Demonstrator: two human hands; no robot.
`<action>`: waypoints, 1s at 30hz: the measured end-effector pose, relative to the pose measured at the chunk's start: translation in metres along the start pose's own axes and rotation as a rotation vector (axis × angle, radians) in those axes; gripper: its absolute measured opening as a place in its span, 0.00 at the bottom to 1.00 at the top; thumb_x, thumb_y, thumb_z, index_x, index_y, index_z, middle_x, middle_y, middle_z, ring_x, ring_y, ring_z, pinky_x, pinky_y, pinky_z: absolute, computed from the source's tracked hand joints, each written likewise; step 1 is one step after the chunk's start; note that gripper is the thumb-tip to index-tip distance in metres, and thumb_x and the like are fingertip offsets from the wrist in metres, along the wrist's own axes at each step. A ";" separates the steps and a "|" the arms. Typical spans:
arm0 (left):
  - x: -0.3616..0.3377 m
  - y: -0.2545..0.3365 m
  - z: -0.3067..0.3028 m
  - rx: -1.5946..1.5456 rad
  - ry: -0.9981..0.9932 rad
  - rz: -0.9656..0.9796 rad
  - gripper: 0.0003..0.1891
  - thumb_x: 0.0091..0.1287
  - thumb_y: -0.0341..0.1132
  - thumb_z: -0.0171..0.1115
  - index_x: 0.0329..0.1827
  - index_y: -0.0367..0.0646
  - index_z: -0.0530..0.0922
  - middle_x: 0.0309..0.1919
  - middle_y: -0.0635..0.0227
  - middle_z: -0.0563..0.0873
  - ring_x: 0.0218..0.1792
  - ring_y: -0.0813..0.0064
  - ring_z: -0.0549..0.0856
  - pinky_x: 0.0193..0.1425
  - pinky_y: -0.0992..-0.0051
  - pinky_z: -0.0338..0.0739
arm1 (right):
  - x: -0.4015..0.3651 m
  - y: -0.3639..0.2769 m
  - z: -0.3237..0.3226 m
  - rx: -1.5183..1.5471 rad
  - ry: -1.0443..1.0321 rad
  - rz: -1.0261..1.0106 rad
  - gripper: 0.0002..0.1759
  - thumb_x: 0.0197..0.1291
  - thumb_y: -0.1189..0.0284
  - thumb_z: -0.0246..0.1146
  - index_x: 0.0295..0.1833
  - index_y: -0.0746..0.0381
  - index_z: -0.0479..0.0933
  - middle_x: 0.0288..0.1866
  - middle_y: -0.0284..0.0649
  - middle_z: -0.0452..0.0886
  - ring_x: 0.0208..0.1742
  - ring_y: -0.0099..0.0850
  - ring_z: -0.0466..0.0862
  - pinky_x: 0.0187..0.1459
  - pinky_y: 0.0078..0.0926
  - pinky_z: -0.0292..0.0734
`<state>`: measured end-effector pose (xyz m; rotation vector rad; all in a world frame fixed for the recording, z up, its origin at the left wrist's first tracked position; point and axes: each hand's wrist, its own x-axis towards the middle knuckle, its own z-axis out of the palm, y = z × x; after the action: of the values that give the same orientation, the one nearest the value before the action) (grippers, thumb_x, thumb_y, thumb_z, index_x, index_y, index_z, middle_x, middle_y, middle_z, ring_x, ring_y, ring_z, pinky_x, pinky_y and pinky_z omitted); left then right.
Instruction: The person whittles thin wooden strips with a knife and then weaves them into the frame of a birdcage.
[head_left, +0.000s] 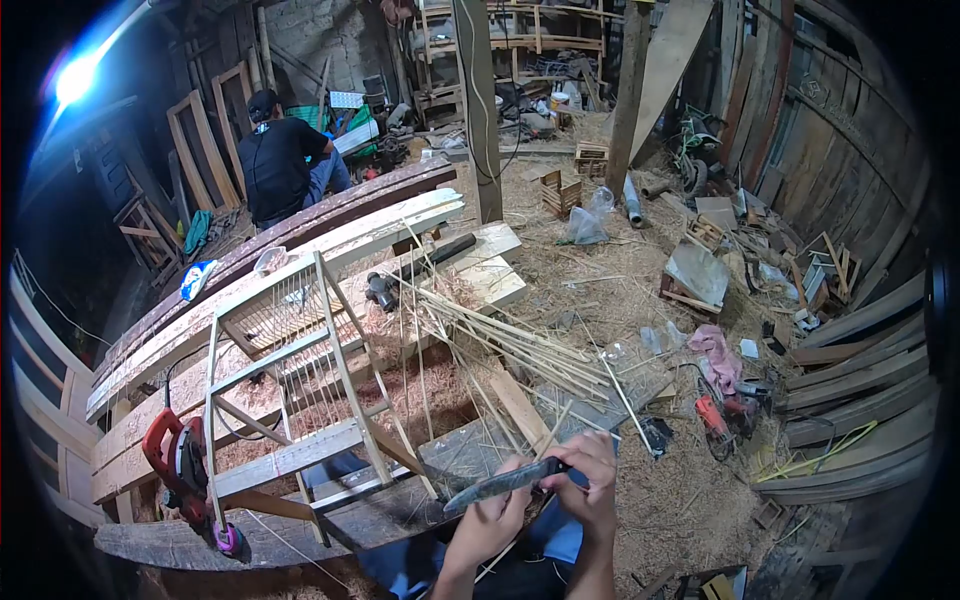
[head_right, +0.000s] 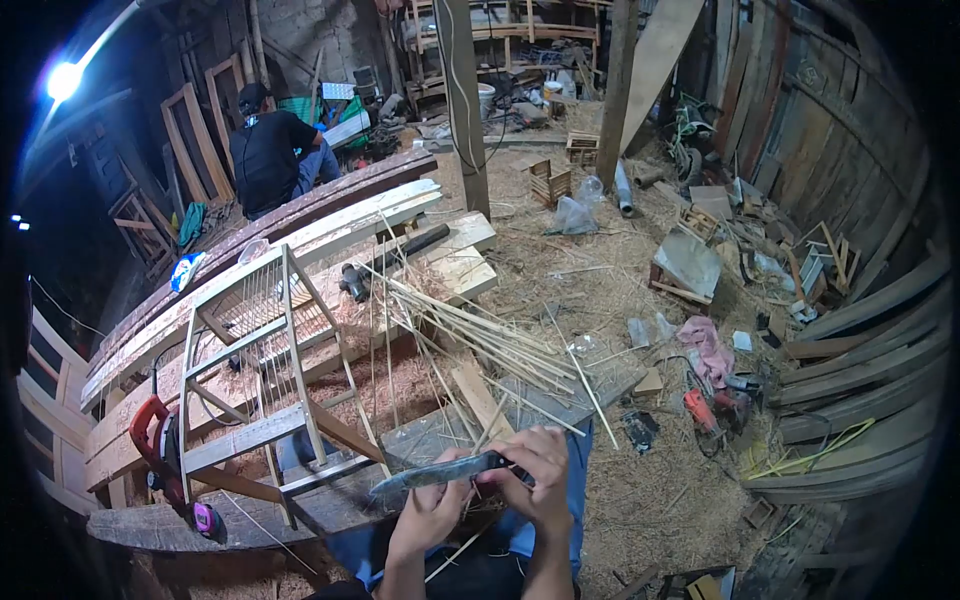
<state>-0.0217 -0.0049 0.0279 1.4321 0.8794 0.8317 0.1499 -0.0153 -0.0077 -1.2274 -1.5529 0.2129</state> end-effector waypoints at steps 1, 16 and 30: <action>0.000 -0.002 -0.001 0.000 -0.001 0.001 0.08 0.82 0.29 0.49 0.50 0.35 0.76 0.33 0.71 0.78 0.34 0.84 0.74 0.36 0.79 0.70 | 0.000 0.003 0.000 0.007 0.014 -0.027 0.20 0.55 0.52 0.75 0.39 0.59 0.88 0.34 0.33 0.86 0.36 0.33 0.81 0.48 0.34 0.66; 0.004 0.001 -0.007 -0.394 -0.032 -0.103 0.14 0.85 0.40 0.48 0.46 0.38 0.74 0.28 0.79 0.67 0.25 0.89 0.62 0.28 0.81 0.60 | -0.029 0.038 -0.031 -0.247 0.380 0.196 0.24 0.62 0.51 0.72 0.44 0.63 0.85 0.34 0.41 0.81 0.40 0.42 0.79 0.46 0.41 0.70; 0.002 -0.020 -0.016 -0.407 -0.057 -0.172 0.06 0.81 0.33 0.54 0.53 0.41 0.76 0.32 0.80 0.74 0.31 0.90 0.70 0.33 0.85 0.64 | -0.002 -0.005 0.008 -0.019 0.004 -0.002 0.21 0.54 0.55 0.76 0.41 0.62 0.86 0.36 0.38 0.86 0.35 0.39 0.82 0.43 0.36 0.71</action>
<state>-0.0356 0.0046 0.0085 1.0053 0.7279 0.7830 0.1399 -0.0153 -0.0087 -1.2405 -1.5557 0.1946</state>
